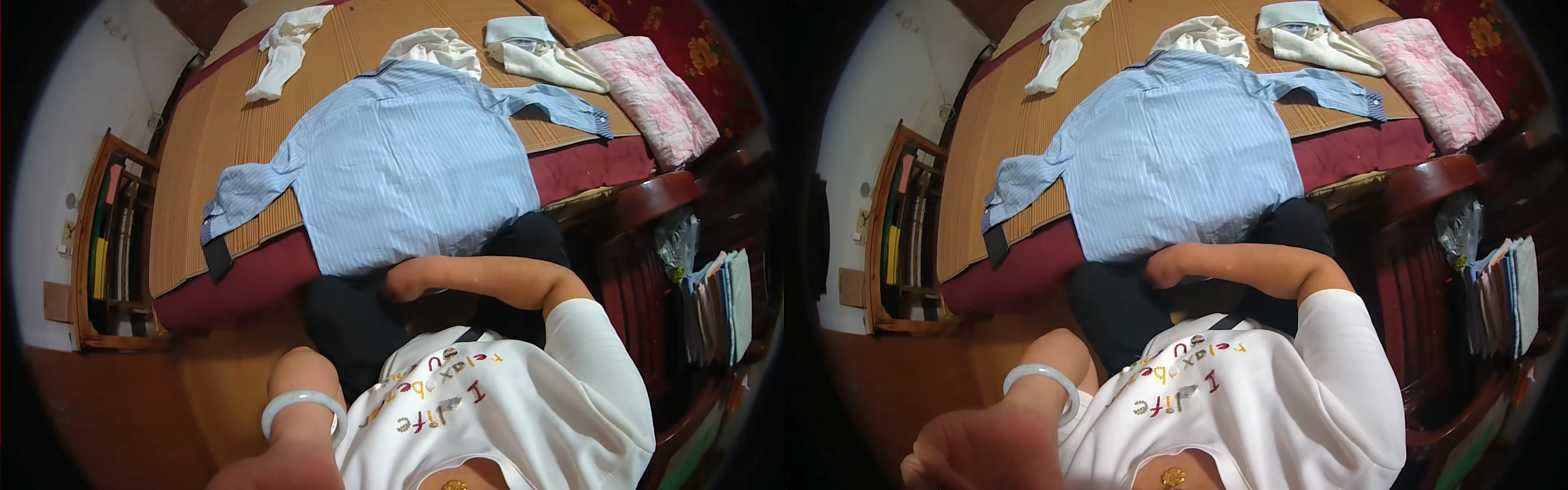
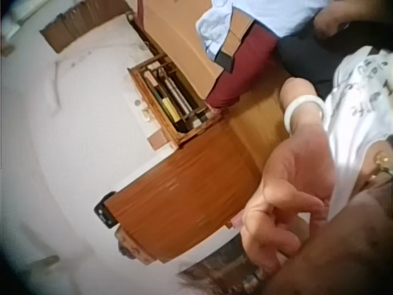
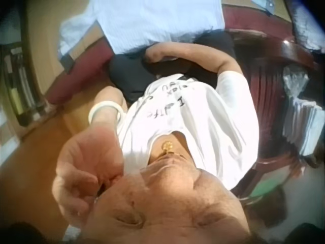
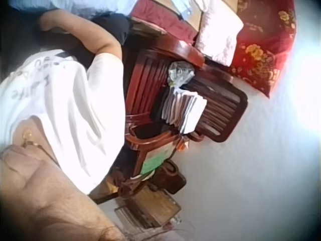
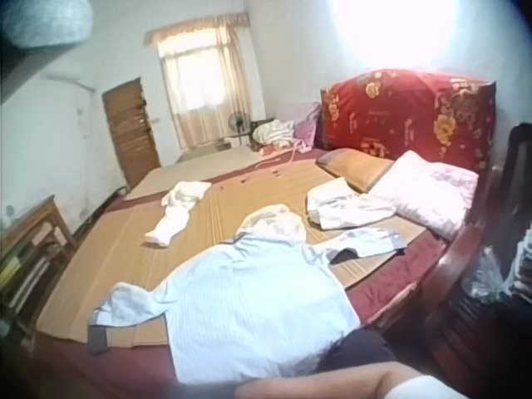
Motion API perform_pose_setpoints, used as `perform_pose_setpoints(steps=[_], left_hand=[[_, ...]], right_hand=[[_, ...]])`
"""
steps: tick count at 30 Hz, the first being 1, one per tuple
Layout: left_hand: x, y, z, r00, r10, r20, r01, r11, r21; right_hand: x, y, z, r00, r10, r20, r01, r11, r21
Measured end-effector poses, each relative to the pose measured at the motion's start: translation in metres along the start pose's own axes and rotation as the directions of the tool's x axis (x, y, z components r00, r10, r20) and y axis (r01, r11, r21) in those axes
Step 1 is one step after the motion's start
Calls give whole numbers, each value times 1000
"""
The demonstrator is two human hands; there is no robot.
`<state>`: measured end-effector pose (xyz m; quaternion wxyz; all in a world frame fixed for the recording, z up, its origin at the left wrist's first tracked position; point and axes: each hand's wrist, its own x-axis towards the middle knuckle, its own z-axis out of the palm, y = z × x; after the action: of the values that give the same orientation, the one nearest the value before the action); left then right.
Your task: Folding a blue striped long-sleeve shirt on a bed.
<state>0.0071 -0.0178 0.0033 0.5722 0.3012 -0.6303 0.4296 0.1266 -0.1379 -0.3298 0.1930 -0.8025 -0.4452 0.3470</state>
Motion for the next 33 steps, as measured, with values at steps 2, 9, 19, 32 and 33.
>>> perform_pose_setpoints(steps=[2,9,19,32,33], left_hand=[[1,-3,3,997,31,-71,-35,998,-52],[-4,5,-8,989,-146,-22,147,989,25],[-8,-29,-16,998,-45,32,52,961,-271],[-50,-67,-29,990,88,-110,-109,972,-206],[-66,-52,-62,993,-103,-63,90,978,-188]], right_hand=[[-14,-13,-16,1000,24,-15,-24,999,23],[-55,-14,-65,973,-214,-87,224,783,580],[-84,27,-141,716,231,-658,410,624,665],[-55,197,-220,227,527,-819,-587,745,317],[-46,195,-229,232,497,-837,-555,774,305]])
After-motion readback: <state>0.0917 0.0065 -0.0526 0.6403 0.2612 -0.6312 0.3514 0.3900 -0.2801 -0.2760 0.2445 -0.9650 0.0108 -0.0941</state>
